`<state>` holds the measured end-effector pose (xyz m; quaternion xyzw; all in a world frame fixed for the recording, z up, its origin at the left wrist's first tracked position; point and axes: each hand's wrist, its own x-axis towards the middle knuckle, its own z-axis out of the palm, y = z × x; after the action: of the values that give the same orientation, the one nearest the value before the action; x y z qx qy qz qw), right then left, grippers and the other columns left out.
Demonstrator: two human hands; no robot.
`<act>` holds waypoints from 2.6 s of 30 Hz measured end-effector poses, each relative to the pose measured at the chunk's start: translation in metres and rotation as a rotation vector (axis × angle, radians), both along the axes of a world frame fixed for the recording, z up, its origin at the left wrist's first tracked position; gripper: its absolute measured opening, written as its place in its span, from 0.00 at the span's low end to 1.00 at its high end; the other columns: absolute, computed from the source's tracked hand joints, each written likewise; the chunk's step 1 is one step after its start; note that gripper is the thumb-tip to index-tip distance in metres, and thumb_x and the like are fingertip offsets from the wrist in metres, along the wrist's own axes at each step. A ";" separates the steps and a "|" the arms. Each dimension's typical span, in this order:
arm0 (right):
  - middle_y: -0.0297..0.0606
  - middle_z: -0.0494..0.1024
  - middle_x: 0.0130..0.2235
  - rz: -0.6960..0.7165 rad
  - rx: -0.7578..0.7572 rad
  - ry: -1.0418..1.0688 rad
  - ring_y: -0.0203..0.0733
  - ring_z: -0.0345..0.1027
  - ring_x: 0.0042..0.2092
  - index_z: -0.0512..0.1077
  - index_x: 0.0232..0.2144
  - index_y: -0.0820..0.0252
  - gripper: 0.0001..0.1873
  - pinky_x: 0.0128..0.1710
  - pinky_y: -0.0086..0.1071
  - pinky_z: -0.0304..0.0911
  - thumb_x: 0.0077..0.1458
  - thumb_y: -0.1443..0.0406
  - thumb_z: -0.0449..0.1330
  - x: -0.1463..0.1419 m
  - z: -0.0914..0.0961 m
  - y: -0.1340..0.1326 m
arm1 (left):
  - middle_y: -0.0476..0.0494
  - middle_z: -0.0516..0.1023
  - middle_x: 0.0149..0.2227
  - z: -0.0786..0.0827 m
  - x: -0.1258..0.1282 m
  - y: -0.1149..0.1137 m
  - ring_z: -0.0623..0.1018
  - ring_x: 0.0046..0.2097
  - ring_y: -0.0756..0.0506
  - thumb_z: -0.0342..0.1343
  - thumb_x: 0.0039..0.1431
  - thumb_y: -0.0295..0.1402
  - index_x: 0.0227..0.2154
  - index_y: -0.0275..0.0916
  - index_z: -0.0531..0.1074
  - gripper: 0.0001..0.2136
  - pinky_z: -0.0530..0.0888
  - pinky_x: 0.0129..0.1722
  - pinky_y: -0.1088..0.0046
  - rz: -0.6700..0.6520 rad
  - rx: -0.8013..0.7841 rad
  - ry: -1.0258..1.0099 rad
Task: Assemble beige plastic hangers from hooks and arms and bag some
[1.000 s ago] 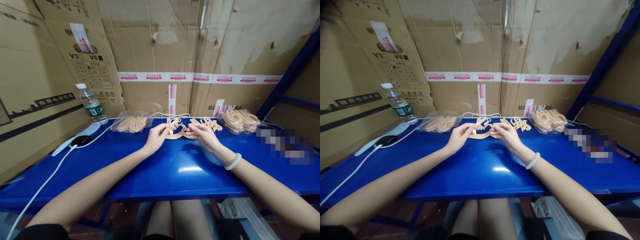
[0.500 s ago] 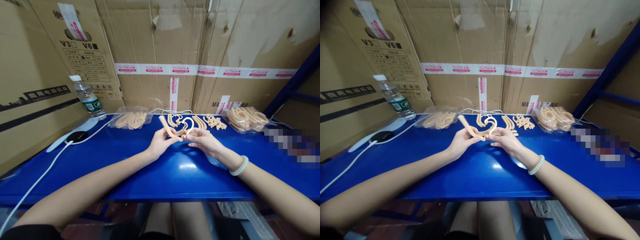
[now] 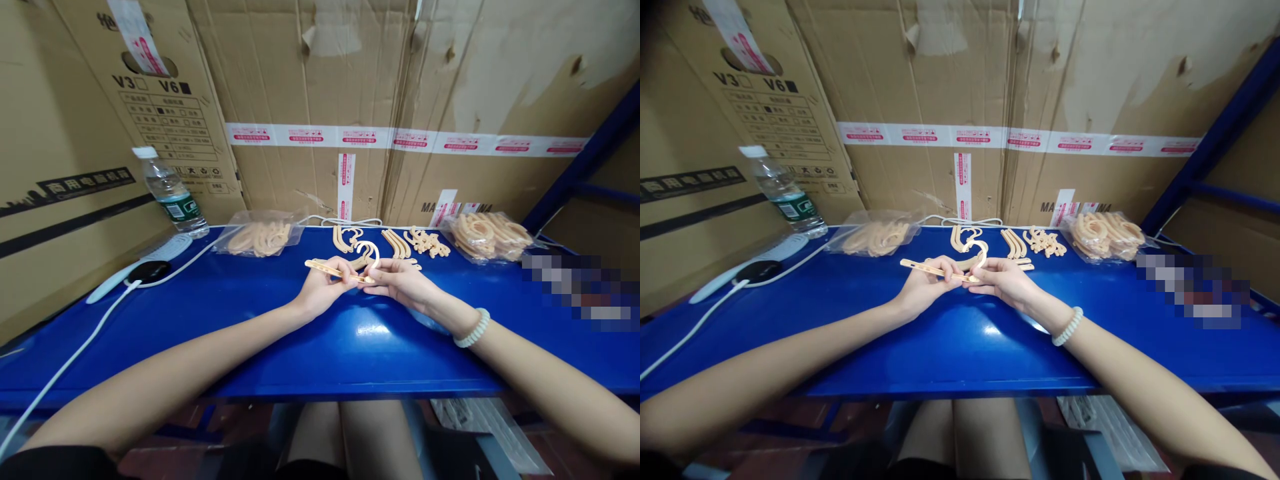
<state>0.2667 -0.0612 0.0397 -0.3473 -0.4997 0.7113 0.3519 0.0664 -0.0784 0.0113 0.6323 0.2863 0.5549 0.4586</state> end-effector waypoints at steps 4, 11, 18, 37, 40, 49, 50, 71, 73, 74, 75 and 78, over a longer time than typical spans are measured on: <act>0.39 0.82 0.34 -0.007 0.023 0.022 0.39 0.80 0.36 0.77 0.30 0.64 0.14 0.41 0.29 0.78 0.43 0.65 0.77 -0.001 -0.004 0.001 | 0.45 0.75 0.32 0.000 -0.001 -0.002 0.78 0.37 0.46 0.68 0.52 0.36 0.21 0.37 0.68 0.15 0.79 0.42 0.66 0.013 0.059 0.046; 0.38 0.81 0.28 -0.084 0.107 -0.028 0.40 0.79 0.31 0.74 0.26 0.63 0.14 0.37 0.30 0.78 0.42 0.65 0.76 -0.004 -0.005 -0.002 | 0.45 0.75 0.30 -0.002 0.002 -0.002 0.78 0.34 0.47 0.68 0.51 0.35 0.20 0.37 0.67 0.15 0.78 0.37 0.70 0.035 0.090 0.054; 0.36 0.80 0.26 -0.166 0.219 -0.092 0.39 0.77 0.27 0.71 0.27 0.61 0.14 0.35 0.33 0.78 0.45 0.66 0.74 -0.010 -0.010 -0.005 | 0.46 0.75 0.29 -0.003 0.005 -0.004 0.78 0.33 0.47 0.69 0.50 0.36 0.20 0.37 0.66 0.16 0.78 0.36 0.70 0.044 0.046 0.045; 0.38 0.78 0.30 -0.072 0.615 -0.289 0.38 0.69 0.30 0.78 0.29 0.61 0.16 0.27 0.29 0.69 0.49 0.53 0.69 -0.004 0.004 0.000 | 0.42 0.82 0.36 -0.009 0.005 -0.002 0.83 0.40 0.43 0.72 0.45 0.32 0.33 0.35 0.70 0.16 0.79 0.46 0.63 0.001 -0.189 -0.019; 0.39 0.79 0.32 -0.223 0.736 -0.363 0.40 0.71 0.32 0.80 0.41 0.60 0.18 0.32 0.32 0.70 0.58 0.53 0.61 0.019 0.016 0.020 | 0.43 0.83 0.34 -0.004 0.004 -0.003 0.84 0.39 0.43 0.73 0.43 0.31 0.33 0.36 0.71 0.17 0.80 0.46 0.63 0.014 -0.272 -0.066; 0.47 0.81 0.39 -0.067 1.295 -1.162 0.52 0.70 0.43 0.84 0.34 0.59 0.10 0.51 0.46 0.62 0.53 0.70 0.61 0.077 0.008 0.094 | 0.42 0.83 0.32 0.000 0.005 -0.003 0.83 0.36 0.44 0.72 0.43 0.28 0.31 0.34 0.74 0.14 0.81 0.41 0.66 0.052 -0.324 -0.072; 0.46 0.80 0.39 -0.037 1.300 -1.168 0.51 0.71 0.43 0.84 0.34 0.59 0.10 0.51 0.46 0.61 0.53 0.69 0.62 0.077 0.007 0.096 | 0.42 0.83 0.32 0.000 0.005 -0.003 0.83 0.36 0.44 0.72 0.43 0.28 0.31 0.34 0.74 0.14 0.81 0.41 0.66 0.051 -0.324 -0.075; 0.41 0.83 0.35 -0.401 0.309 0.010 0.38 0.75 0.32 0.76 0.38 0.59 0.20 0.30 0.28 0.68 0.49 0.52 0.71 0.033 0.037 0.017 | 0.45 0.81 0.31 0.000 0.006 -0.004 0.82 0.34 0.48 0.72 0.44 0.28 0.33 0.34 0.70 0.16 0.79 0.37 0.72 -0.004 -0.352 -0.163; 0.38 0.83 0.35 -0.404 0.211 0.049 0.34 0.75 0.32 0.76 0.37 0.58 0.17 0.30 0.26 0.68 0.47 0.58 0.73 0.024 0.030 0.013 | 0.45 0.81 0.31 -0.001 0.006 -0.003 0.81 0.34 0.48 0.71 0.44 0.27 0.33 0.35 0.70 0.16 0.78 0.37 0.72 -0.003 -0.341 -0.160; 0.37 0.83 0.35 -0.404 0.166 0.060 0.33 0.74 0.31 0.75 0.36 0.57 0.16 0.30 0.25 0.68 0.46 0.61 0.74 0.020 0.027 0.012 | 0.46 0.80 0.31 -0.001 0.006 -0.003 0.81 0.34 0.48 0.71 0.45 0.27 0.33 0.35 0.69 0.16 0.78 0.38 0.72 -0.002 -0.336 -0.157; 0.36 0.83 0.34 -0.397 0.123 0.066 0.33 0.74 0.31 0.74 0.36 0.57 0.17 0.29 0.25 0.67 0.44 0.64 0.75 0.017 0.023 0.010 | 0.46 0.80 0.32 -0.001 0.005 -0.003 0.81 0.34 0.48 0.71 0.45 0.26 0.33 0.35 0.69 0.16 0.78 0.38 0.72 -0.002 -0.332 -0.153; 0.35 0.83 0.36 -0.333 0.040 0.045 0.36 0.76 0.35 0.72 0.38 0.54 0.22 0.31 0.26 0.67 0.41 0.68 0.75 0.010 0.015 0.006 | 0.47 0.79 0.33 -0.002 0.004 -0.002 0.81 0.37 0.48 0.69 0.45 0.24 0.34 0.35 0.69 0.16 0.77 0.43 0.72 0.001 -0.308 -0.136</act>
<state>0.2769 -0.0550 0.0546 -0.4025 -0.4412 0.6406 0.4827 0.0705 -0.0805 0.0092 0.5155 0.3364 0.5462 0.5682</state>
